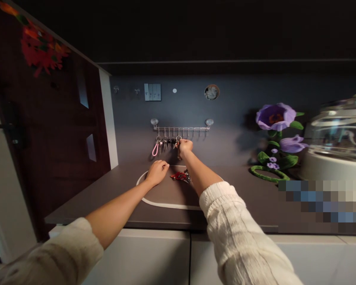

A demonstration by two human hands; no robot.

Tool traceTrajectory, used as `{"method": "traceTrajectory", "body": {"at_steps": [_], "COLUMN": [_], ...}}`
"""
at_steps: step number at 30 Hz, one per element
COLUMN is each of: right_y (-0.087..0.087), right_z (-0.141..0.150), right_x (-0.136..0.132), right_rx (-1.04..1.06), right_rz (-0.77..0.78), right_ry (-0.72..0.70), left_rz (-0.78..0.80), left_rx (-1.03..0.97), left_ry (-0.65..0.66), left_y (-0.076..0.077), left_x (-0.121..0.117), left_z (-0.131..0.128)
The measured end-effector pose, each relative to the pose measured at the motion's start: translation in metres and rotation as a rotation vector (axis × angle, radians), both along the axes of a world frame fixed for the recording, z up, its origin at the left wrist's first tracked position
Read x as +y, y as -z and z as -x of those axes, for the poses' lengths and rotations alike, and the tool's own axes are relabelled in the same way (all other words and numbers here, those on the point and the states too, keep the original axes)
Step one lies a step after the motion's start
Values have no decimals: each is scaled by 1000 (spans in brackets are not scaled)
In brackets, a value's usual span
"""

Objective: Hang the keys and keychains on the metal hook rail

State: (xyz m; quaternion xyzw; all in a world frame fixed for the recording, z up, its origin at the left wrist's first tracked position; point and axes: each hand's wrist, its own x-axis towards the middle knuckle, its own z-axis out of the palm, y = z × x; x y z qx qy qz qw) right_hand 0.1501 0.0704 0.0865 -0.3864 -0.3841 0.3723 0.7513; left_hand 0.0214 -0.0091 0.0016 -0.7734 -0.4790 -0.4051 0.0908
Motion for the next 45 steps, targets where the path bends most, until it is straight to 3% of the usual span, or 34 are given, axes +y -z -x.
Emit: {"method": "traceTrajectory", "body": {"at_steps": [6,18,25,32,45], "right_y": [3,13,21,34,52], "right_z": [-2,-10,-20,-30,-48], "right_x": [-6,-17,-35,-57,-94], "right_rx": [-53,-141,-247,-197,-286], "right_rz": [-9,47,111,156,166], "right_ry": [23,-102,-181,-195,-255], "left_rz": [1,9,22,51,194], "left_rx": [-6,3,-25,-113,-94], "left_ry": [13,40,50,93,205], "left_y": [-1,1,0,-3,-21], "left_x": [0,2,-2,-12,-19], "left_z": [1,2,2,-1,-27]}}
